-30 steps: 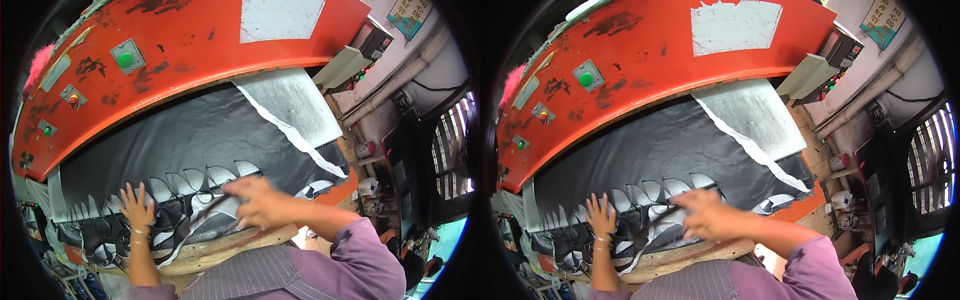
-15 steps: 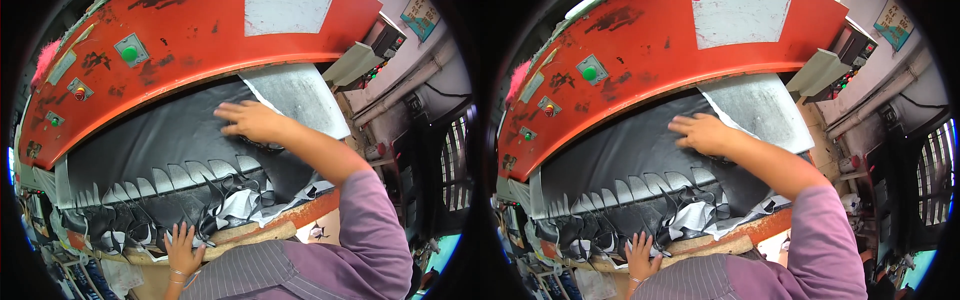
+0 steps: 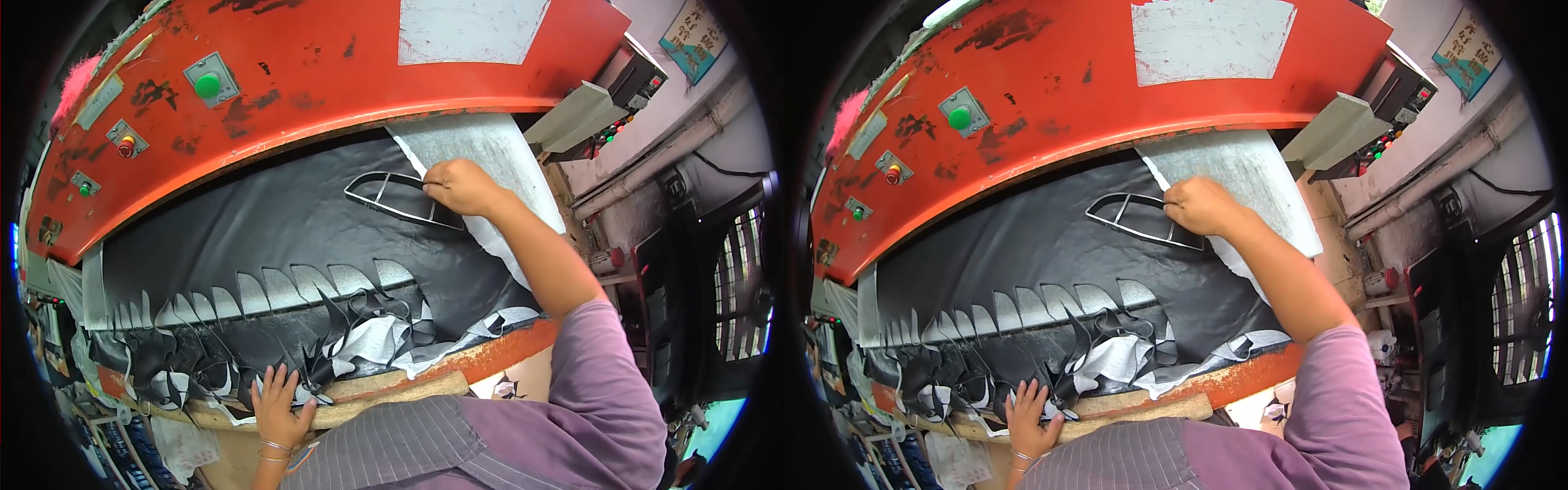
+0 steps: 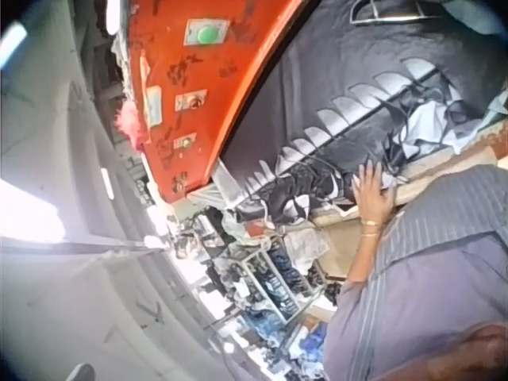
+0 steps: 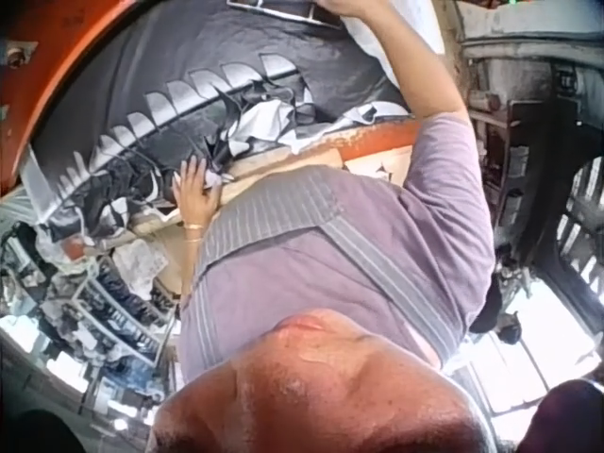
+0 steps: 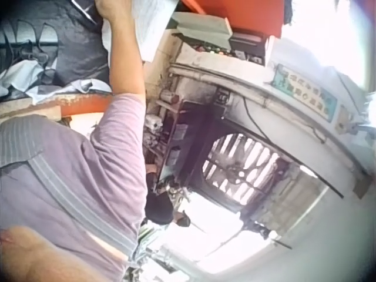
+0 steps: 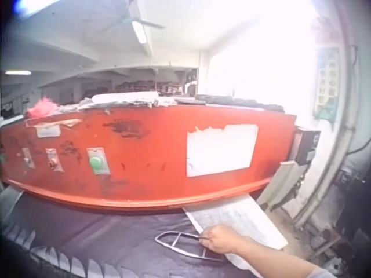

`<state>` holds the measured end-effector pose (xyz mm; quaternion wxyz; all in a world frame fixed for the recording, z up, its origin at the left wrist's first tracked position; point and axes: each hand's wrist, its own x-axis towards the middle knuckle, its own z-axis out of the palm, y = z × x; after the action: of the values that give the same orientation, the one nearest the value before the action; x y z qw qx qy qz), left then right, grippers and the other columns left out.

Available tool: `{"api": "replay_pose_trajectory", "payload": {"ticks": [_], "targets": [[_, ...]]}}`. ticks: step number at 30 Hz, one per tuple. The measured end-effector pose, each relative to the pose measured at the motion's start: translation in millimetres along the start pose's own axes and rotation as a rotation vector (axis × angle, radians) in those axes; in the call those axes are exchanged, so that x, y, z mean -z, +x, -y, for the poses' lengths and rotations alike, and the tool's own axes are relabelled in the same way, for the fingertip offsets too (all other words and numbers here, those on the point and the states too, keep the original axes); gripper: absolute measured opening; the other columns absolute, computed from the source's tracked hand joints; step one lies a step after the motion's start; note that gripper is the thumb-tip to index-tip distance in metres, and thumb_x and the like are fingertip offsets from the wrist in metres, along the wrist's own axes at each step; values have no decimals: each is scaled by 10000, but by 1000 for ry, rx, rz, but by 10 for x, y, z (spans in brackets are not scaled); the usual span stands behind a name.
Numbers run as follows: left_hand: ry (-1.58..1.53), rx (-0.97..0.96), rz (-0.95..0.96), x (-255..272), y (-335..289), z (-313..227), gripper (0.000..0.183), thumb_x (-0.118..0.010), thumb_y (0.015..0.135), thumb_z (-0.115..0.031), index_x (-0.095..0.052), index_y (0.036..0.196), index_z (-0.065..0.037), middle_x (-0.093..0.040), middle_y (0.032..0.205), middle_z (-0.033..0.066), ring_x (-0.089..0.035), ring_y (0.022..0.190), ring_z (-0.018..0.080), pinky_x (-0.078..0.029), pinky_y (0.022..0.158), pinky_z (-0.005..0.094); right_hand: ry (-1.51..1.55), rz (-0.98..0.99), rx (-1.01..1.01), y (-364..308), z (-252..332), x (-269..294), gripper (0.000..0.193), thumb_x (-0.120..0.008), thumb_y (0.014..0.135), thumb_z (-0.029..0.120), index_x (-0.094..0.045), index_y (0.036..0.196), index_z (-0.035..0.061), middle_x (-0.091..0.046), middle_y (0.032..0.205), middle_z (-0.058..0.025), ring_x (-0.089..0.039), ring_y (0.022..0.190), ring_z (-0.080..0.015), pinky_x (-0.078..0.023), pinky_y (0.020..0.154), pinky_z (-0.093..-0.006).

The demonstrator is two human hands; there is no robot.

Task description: The recorder is using a hydraulic cutting machine to cut out shoe upper components from a sheet of synthetic leather.

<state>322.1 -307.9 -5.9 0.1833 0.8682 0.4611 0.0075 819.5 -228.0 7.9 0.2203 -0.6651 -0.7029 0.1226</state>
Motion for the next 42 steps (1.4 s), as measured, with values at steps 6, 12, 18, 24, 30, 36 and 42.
{"api": "replay_pose_trajectory", "payload": {"ticks": [6,12,18,24,30,36,42], "targets": [[-3,-4,19,-96,31,3,566,-681,753,-380,-607,1214,-62,-517,1351,161,-403,1312,367,-189,1097,560,15,8,-223,-121,-70,-262,305,-618,832,308,-667,1034,85,-662,1021,-150,-609,968,-353,-477,830,-444],[30,-39,-6,-178,11,142,588,-689,735,-406,-607,1203,-60,-531,1319,173,-415,1299,370,-197,1071,593,105,-24,-67,-630,-179,-392,800,-731,764,410,-403,1409,69,-466,1406,-165,-380,1346,-294,-200,1146,-440],[11,-84,5,-237,-19,328,628,-696,725,-493,-615,1202,-92,-527,1330,151,-408,1304,357,-194,1040,628,62,-38,-107,-609,-74,-411,767,-722,774,356,-405,1410,68,-454,1421,-146,-382,1352,-243,-189,1152,-457],[-692,225,-266,721,306,820,285,-657,842,-165,-661,1079,-6,-679,1016,130,-634,919,171,-497,827,302,-282,-365,-152,-825,398,-230,719,-734,765,337,-461,1367,52,-540,1309,-183,-457,1273,-328,-304,1072,-421],[-582,219,-803,1505,794,2706,242,-575,946,-240,-664,948,-15,-644,808,33,-564,737,101,-458,674,253,182,-477,-110,-310,1778,-593,484,-727,808,283,-583,1206,49,-629,1041,-132,-585,968,-291,-469,859,-386],[-320,160,-1365,2455,1143,3489,419,-443,1011,-360,-637,998,11,-666,931,84,-603,872,174,-457,833,307,466,-856,262,645,2973,-523,433,-718,819,246,-551,1172,59,-652,885,-103,-632,747,-274,-511,658,-373],[-332,-4,-914,2569,1233,3332,364,-447,1013,-305,-491,814,-4,-429,708,13,-401,669,143,-356,627,317,358,-789,-53,880,3049,-528,369,-671,858,275,-498,1107,66,-621,739,-111,-625,616,-299,-477,532,-406]]}}
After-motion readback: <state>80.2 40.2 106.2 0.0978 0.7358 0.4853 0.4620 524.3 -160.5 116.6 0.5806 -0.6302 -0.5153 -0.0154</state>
